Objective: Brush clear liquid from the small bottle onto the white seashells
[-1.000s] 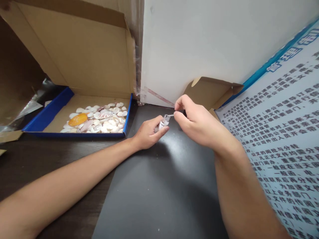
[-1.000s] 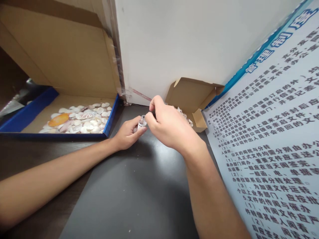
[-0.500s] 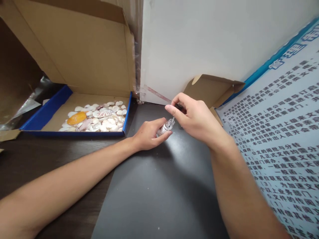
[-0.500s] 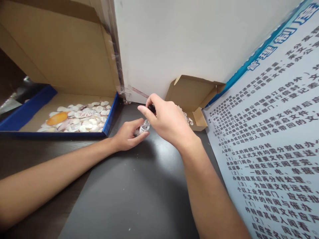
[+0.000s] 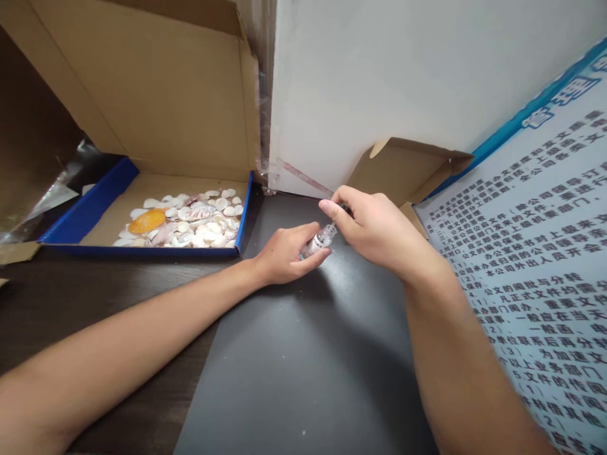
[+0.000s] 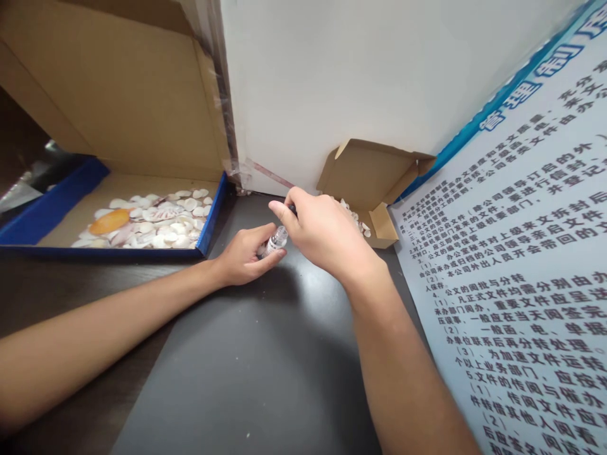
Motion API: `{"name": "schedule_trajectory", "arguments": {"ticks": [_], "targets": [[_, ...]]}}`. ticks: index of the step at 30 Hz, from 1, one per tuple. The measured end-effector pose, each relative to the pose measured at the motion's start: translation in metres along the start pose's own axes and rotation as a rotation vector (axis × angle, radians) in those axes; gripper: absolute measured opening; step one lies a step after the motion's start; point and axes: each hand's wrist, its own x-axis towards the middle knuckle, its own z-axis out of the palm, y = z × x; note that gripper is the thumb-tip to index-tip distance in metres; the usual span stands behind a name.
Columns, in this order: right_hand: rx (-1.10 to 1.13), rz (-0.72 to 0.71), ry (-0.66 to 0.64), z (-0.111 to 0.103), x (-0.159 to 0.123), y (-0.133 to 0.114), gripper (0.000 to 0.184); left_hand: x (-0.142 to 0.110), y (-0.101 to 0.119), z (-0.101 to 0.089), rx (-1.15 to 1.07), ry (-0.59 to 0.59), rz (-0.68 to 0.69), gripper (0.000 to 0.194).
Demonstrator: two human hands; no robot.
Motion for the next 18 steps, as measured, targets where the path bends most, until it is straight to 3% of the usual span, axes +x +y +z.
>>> {"name": "schedule_trajectory", "arguments": {"ticks": [5, 13, 18], "targets": [[-0.102, 0.097, -0.103, -0.008, -0.004, 0.002, 0.044, 0.000, 0.001, -0.001, 0.028, -0.030, 0.016, 0.035], [-0.114, 0.136, -0.227, -0.010, -0.001, 0.008, 0.051, 0.000, 0.004, -0.002, 0.103, -0.079, 0.024, 0.033], [-0.071, 0.158, -0.223, -0.009, 0.000, 0.012, 0.054, 0.000, 0.004, -0.002, 0.119, -0.060, 0.015, 0.032]]}}
